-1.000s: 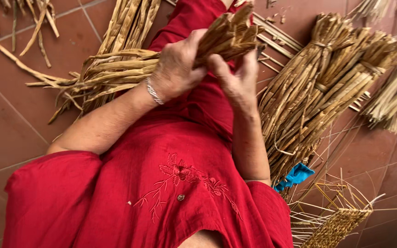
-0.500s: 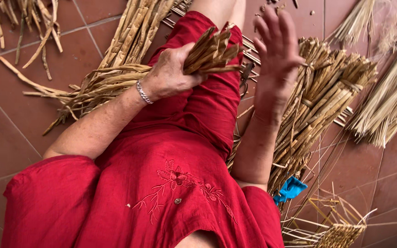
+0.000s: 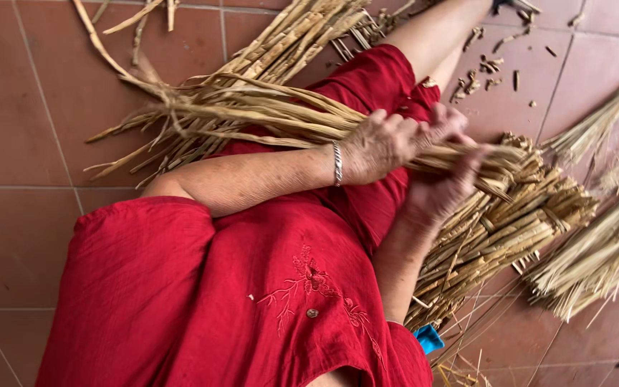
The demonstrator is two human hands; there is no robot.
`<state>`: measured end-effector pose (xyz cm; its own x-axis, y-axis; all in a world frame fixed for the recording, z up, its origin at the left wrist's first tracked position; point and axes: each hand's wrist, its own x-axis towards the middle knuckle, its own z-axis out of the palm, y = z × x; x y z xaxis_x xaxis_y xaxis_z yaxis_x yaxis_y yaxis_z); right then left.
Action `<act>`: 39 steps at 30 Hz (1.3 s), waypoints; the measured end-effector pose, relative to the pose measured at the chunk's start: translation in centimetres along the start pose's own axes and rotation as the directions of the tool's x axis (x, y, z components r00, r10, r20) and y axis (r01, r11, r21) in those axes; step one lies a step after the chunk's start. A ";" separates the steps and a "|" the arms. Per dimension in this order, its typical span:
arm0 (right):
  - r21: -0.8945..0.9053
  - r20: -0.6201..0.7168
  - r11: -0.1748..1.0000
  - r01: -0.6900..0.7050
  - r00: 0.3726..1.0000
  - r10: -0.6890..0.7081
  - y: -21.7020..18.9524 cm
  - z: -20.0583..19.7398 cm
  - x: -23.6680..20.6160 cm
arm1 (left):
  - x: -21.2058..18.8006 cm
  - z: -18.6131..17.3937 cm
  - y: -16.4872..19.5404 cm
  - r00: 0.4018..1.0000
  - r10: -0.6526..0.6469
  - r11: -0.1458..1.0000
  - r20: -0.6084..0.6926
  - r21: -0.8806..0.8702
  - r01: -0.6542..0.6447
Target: The person sits on the tiled floor and works through bundles of dried plant stalks, picking up a bundle, sorting and aligning the stalks by hand, and cutting off ends and unwanted pieces with scissors. Trimmed stalks are set aside in piles while scraps accumulate on the floor.
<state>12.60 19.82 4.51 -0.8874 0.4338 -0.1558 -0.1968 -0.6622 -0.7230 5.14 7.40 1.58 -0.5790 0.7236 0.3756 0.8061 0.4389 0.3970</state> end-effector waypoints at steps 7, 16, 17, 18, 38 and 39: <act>0.173 -0.436 0.891 0.419 0.844 -0.312 -10.6 -11.4 -2.0 | -0.9 0.4 -1.8 0.998 0.048 0.997 0.028 0.060 -0.049; 0.262 -0.598 0.871 0.416 0.779 -0.192 -15.4 -21.4 -8.2 | -3.9 3.3 -3.9 0.986 0.126 0.989 0.111 0.065 -0.134; 0.280 -0.608 0.857 0.433 0.771 -0.192 -15.0 -21.3 -8.5 | -3.9 3.3 -3.8 0.984 0.145 0.987 0.102 0.061 -0.152; 0.297 -0.617 0.841 0.453 0.763 -0.193 -14.9 -21.0 -8.6 | -3.8 3.3 -3.8 0.984 0.144 0.987 0.109 0.055 -0.151; 0.228 -0.282 0.963 0.144 0.956 -0.076 -6.4 -7.8 8.8 | -10.8 -7.1 -15.3 0.971 -0.217 0.976 0.103 0.056 0.212; 0.241 -0.230 0.969 0.063 0.973 -0.006 -4.5 -5.5 11.2 | -12.5 -8.7 -16.5 0.951 -0.284 0.958 0.121 0.070 0.277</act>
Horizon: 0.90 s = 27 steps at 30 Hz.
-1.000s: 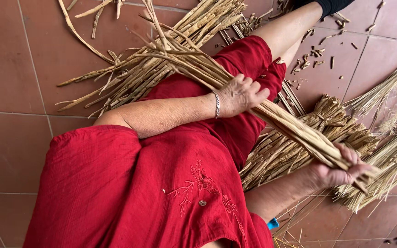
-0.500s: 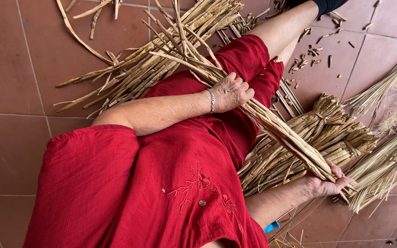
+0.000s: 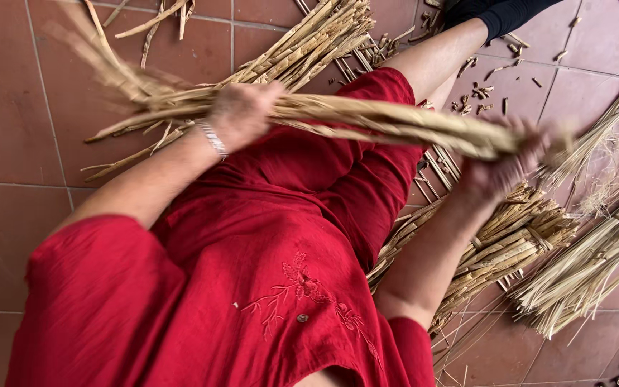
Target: The person sits on the tiled floor and works through bundles of dried plant stalks, picking up a bundle, sorting and aligning the stalks by hand, and cutting off ends and unwanted pieces with scissors. Trimmed stalks are set aside in piles while scraps accumulate on the floor.
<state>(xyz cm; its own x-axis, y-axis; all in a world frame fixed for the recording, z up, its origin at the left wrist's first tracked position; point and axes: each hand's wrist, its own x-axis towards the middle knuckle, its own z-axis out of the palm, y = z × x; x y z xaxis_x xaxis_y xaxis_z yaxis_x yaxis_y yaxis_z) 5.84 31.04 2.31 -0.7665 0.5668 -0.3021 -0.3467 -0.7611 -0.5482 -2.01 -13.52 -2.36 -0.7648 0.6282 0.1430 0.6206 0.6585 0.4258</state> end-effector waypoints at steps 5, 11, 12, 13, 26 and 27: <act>-0.377 0.220 0.861 -0.341 0.870 0.441 10.4 8.5 4.6 | -4.6 -2.0 -3.3 0.931 -0.350 0.919 0.102 -0.155 0.362; -0.660 -0.080 0.650 -0.378 0.895 0.439 14.7 9.7 3.8 | -4.6 1.5 -5.2 0.525 -0.746 0.612 0.411 0.111 0.783; -0.612 -0.048 0.685 -0.395 0.883 0.466 14.7 9.1 3.4 | -4.5 2.1 -5.6 0.465 -0.776 0.569 0.427 0.156 0.807; -0.584 -0.062 0.702 -0.407 0.885 0.462 14.7 8.5 3.1 | -4.4 2.5 -5.9 0.448 -0.782 0.556 0.435 0.158 0.816; -0.519 -0.051 0.756 -0.399 0.897 0.439 15.7 7.1 3.6 | -2.1 0.0 -7.2 0.335 -0.717 0.649 0.612 0.409 0.642; -0.516 -0.054 0.757 -0.402 0.897 0.439 15.7 7.0 3.8 | -1.8 -0.3 -7.6 0.299 -0.699 0.670 0.650 0.447 0.594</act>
<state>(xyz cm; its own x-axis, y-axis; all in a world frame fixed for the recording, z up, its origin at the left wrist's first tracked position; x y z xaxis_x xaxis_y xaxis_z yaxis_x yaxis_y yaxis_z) -6.31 19.00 -2.02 -0.8106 0.1908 -0.5537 0.3244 -0.6409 -0.6957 -5.46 -19.80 -5.57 -0.5494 -0.0029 -0.8356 0.0390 0.9988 -0.0291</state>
